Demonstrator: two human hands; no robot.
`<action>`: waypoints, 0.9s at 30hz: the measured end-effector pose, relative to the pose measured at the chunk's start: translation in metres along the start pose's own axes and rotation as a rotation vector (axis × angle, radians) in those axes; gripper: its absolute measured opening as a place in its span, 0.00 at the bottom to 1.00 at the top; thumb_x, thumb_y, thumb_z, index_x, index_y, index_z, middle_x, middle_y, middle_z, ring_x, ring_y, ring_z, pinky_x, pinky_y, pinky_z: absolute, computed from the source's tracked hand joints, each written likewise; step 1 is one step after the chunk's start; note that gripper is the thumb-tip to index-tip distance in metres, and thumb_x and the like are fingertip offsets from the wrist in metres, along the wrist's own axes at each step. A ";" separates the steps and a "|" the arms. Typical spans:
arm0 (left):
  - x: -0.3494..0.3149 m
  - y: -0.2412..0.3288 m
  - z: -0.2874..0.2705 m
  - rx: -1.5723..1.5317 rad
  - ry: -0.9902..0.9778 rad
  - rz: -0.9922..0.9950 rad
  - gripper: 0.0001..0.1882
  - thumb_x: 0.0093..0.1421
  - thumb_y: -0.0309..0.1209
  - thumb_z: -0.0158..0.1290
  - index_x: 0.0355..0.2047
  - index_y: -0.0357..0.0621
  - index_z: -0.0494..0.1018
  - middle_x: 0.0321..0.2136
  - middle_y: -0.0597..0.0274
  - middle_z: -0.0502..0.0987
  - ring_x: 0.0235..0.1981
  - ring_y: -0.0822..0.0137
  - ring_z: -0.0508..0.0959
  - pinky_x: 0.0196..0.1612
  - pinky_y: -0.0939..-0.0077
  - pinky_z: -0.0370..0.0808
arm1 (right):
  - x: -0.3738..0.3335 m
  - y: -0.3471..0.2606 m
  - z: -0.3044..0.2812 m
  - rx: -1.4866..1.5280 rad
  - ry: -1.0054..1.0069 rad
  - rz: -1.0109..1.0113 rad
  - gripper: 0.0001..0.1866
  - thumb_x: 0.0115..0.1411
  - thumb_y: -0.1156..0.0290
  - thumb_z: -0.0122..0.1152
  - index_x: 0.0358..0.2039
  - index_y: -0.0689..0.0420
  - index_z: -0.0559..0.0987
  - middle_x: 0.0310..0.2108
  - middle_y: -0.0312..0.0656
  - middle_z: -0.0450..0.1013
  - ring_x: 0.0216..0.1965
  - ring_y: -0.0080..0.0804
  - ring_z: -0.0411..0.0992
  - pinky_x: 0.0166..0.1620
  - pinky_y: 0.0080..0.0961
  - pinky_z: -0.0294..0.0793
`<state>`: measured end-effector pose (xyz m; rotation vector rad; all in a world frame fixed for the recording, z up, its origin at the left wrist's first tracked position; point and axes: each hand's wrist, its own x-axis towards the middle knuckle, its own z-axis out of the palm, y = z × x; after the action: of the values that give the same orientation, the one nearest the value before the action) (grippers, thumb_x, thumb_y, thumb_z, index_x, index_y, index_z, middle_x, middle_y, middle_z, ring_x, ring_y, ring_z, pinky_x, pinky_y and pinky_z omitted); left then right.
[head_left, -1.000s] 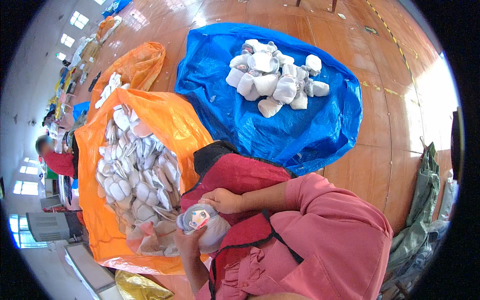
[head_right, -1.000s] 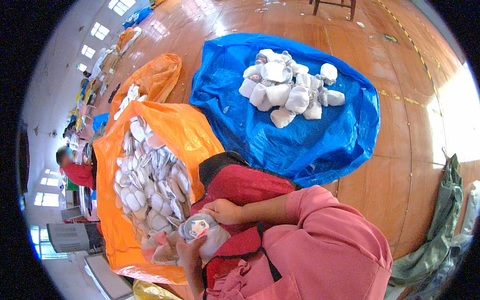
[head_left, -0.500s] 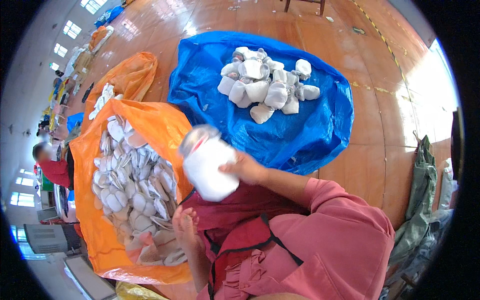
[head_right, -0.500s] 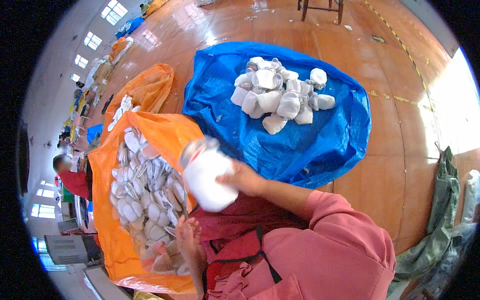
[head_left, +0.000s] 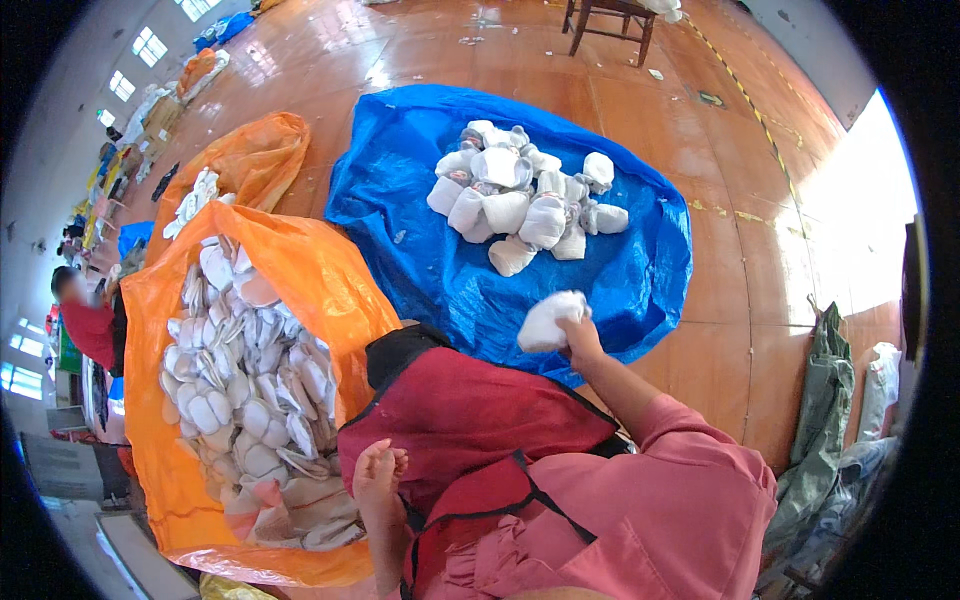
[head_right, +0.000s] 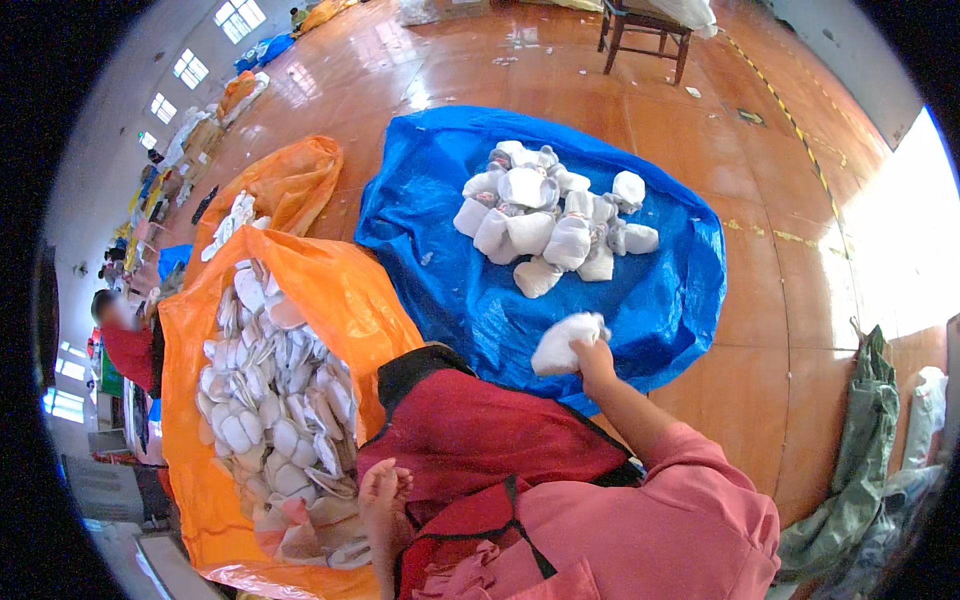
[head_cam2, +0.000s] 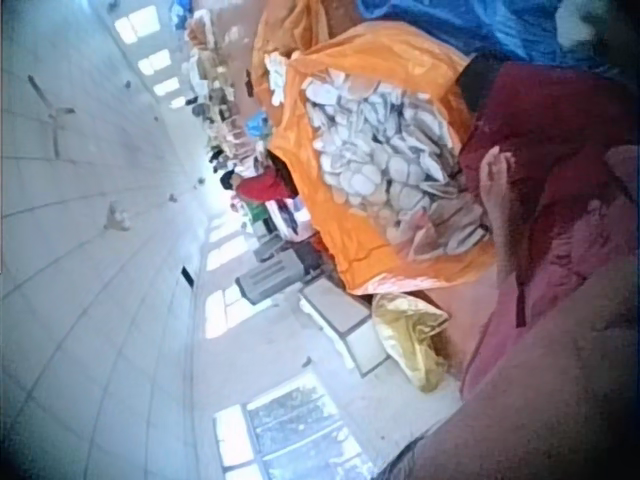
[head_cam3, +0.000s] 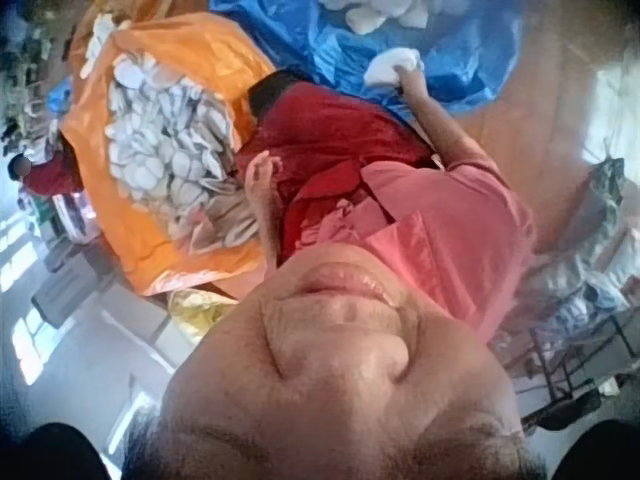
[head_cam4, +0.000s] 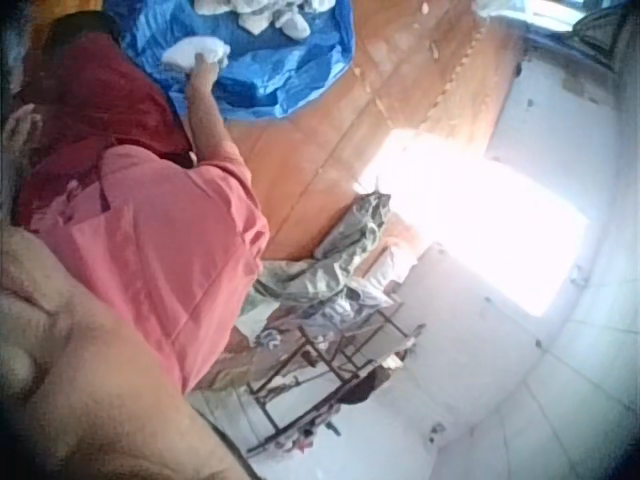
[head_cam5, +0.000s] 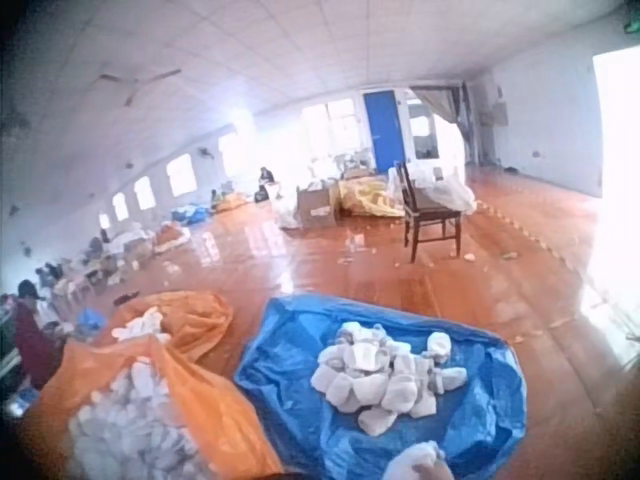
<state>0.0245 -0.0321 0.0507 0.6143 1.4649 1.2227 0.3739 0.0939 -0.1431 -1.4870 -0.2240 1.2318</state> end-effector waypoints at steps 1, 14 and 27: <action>0.000 0.003 0.002 -0.002 -0.018 0.005 0.10 0.62 0.25 0.51 0.44 0.39 0.71 0.32 0.60 0.77 0.32 0.71 0.75 0.39 0.79 0.73 | 0.020 -0.009 -0.001 -0.065 -0.042 0.034 0.23 0.53 0.71 0.60 0.51 0.53 0.71 0.41 0.38 0.74 0.37 0.34 0.74 0.33 0.32 0.76; -0.005 -0.005 0.003 0.172 -0.028 0.020 0.10 0.62 0.25 0.51 0.44 0.38 0.71 0.33 0.60 0.77 0.34 0.71 0.76 0.42 0.78 0.73 | 0.025 -0.054 0.101 -0.068 -0.235 -0.161 0.20 0.54 0.78 0.57 0.49 0.62 0.71 0.32 0.41 0.75 0.28 0.25 0.70 0.28 0.20 0.70; -0.033 0.127 -0.003 0.368 -0.395 0.895 0.17 0.60 0.33 0.51 0.45 0.33 0.74 0.42 0.46 0.77 0.48 0.51 0.74 0.54 0.60 0.67 | -0.136 -0.024 0.198 -0.114 -1.153 -0.152 0.09 0.61 0.79 0.52 0.43 0.62 0.74 0.38 0.40 0.74 0.40 0.26 0.72 0.45 0.21 0.71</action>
<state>0.0019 -0.0192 0.1789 1.7853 1.0842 1.3647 0.1739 0.1265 -0.0121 -0.6661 -1.1511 1.8405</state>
